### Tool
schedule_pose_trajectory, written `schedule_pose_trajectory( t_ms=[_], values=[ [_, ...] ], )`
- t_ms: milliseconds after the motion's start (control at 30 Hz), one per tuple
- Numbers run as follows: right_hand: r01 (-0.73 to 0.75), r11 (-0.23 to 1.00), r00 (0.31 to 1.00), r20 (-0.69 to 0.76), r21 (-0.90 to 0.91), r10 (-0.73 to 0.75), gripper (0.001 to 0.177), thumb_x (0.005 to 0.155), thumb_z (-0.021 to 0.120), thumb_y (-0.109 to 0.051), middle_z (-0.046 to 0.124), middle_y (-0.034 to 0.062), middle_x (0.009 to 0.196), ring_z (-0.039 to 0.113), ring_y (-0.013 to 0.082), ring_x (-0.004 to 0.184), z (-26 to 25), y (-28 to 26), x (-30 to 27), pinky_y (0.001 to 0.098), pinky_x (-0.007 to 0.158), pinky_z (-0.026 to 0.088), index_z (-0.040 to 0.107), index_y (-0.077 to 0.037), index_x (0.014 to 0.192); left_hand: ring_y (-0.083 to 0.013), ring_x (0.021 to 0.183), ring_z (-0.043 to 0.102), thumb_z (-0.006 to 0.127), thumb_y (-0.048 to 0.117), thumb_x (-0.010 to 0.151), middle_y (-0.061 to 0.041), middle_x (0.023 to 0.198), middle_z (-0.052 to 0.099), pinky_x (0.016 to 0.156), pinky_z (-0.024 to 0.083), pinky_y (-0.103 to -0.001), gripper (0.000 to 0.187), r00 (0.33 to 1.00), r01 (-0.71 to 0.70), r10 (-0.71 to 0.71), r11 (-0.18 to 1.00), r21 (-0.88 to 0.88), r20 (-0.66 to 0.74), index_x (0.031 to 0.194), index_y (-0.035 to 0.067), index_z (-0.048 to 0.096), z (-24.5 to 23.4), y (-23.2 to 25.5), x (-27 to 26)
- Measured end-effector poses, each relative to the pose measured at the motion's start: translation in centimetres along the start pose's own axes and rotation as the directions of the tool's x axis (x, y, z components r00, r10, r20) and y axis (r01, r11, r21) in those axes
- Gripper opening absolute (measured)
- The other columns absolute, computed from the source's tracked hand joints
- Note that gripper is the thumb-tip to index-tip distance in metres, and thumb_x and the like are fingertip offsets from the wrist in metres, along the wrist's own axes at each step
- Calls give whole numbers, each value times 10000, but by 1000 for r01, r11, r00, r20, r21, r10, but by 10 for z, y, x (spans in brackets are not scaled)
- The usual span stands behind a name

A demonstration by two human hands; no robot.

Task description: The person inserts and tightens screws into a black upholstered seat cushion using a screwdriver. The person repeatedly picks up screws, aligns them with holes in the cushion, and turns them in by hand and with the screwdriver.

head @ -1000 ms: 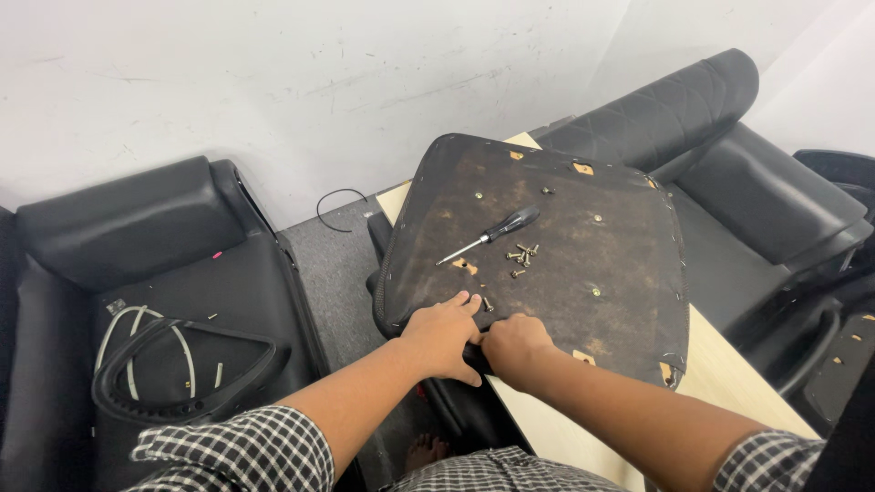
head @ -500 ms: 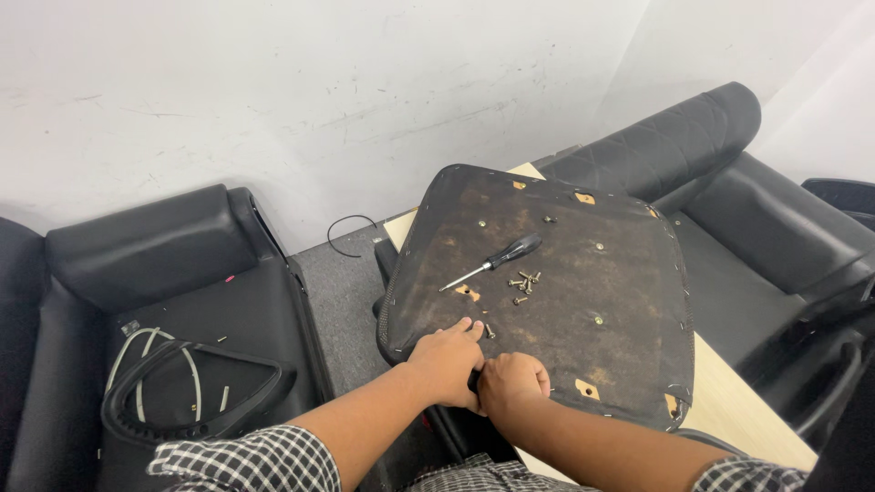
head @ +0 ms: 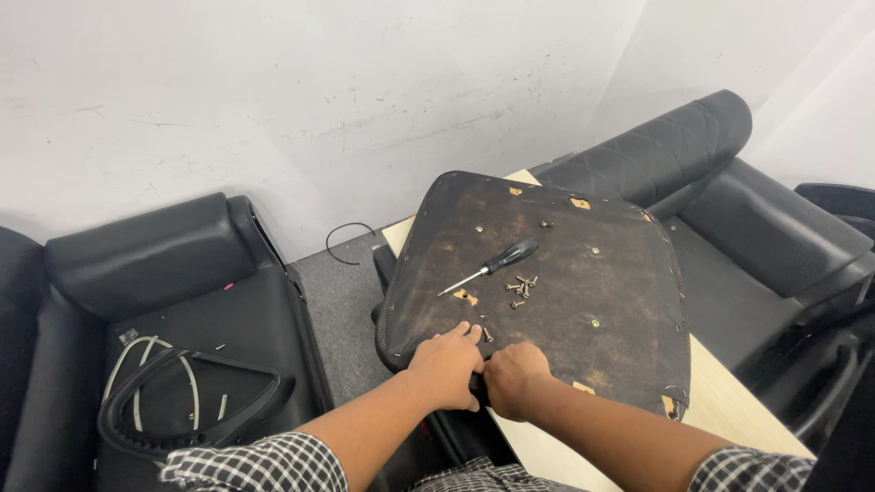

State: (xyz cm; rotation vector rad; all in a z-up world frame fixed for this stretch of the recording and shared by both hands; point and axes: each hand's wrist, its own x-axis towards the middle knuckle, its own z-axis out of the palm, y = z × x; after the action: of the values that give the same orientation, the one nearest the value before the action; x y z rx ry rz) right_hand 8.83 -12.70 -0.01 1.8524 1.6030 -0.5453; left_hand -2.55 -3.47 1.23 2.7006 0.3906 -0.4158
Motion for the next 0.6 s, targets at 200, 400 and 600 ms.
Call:
schedule_pose_trajectory(
  t_ms=[200, 400, 600],
  values=[
    [13, 1000, 1000, -23, 15, -13, 306, 976, 494, -269, 745, 85, 975, 723, 250, 910, -6, 5, -6, 404, 763, 549, 766, -132, 1007, -257, 1493, 352, 903, 340, 694, -83, 1640, 329, 1089, 454, -417, 459, 999, 15, -17, 1000, -26, -51, 1122, 229, 781, 4, -4, 0],
    [65, 997, 998, -20, -52, -66, 290, 938, 506, -251, 752, 105, 985, 735, 269, 924, -7, 11, -4, 417, 796, 554, 762, -128, 992, -252, 1396, 489, 893, 364, 700, -74, 1614, 398, 1010, 503, -412, 453, 992, 38, -38, 999, -1, -124, 1132, 278, 787, 18, -8, 9],
    [86, 996, 995, -44, 15, -85, 309, 921, 510, -260, 742, 118, 989, 714, 293, 956, -7, 16, -6, 433, 832, 538, 783, -119, 954, -248, 1319, 549, 929, 415, 634, -77, 1533, 483, 1003, 505, -382, 642, 983, 87, -86, 996, 1, -159, 1233, 297, 730, 19, -11, 13]
  ],
)
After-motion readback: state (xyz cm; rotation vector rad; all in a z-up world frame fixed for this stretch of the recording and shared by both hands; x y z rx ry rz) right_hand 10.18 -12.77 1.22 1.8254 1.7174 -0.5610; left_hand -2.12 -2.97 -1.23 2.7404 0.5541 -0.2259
